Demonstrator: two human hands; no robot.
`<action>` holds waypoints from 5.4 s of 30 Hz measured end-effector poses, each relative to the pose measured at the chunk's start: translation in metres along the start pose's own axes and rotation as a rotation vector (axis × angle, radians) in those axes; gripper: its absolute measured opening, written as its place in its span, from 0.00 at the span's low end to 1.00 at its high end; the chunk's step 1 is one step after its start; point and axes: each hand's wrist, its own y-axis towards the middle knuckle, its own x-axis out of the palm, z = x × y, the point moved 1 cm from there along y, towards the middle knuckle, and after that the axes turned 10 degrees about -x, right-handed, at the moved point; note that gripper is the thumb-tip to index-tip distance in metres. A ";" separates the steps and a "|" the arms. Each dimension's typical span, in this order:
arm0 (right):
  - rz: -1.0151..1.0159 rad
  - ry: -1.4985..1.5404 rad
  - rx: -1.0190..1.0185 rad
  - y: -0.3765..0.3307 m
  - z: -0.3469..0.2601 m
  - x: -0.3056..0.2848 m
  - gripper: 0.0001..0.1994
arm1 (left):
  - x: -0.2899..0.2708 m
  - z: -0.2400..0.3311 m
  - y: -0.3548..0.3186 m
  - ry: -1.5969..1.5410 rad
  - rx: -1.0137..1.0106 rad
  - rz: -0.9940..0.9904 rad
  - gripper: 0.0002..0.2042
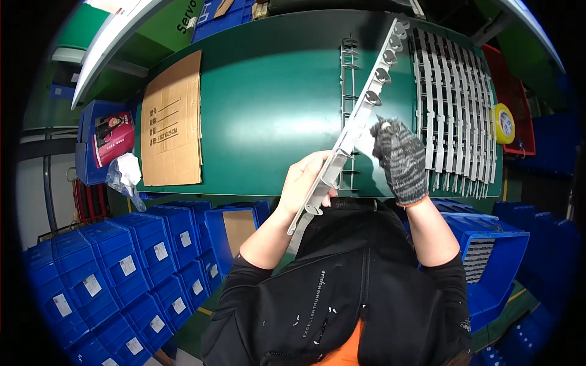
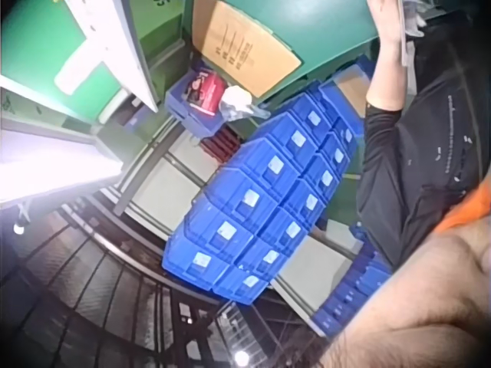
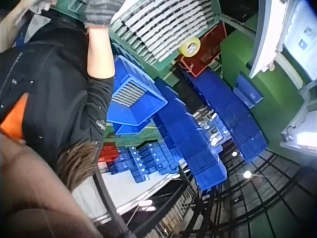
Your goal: The person trims excess material from molded plastic components using a blade, stacks the trimmed components on the workbench, and places the stacks into a blue bin.
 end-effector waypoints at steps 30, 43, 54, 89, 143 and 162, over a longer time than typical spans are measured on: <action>-0.381 0.027 -0.033 0.003 0.009 0.058 0.09 | -0.043 -0.017 0.029 -0.329 -0.061 0.169 0.27; -0.378 -0.762 0.152 0.009 0.055 0.084 0.22 | -0.078 0.006 0.015 0.525 0.405 0.385 0.10; -0.379 -0.865 0.083 -0.029 0.087 0.068 0.12 | 0.098 0.088 -0.085 -0.377 0.814 -1.216 0.15; -0.020 -0.196 -0.582 -0.042 -0.007 0.032 0.08 | -0.056 0.183 -0.023 0.068 1.113 0.219 0.08; -0.074 0.215 -0.061 -0.026 -0.023 0.006 0.07 | 0.023 0.042 0.013 0.091 -0.045 -0.149 0.13; 0.070 0.641 0.339 -0.035 -0.017 0.003 0.08 | 0.032 0.036 0.008 0.301 0.157 0.038 0.09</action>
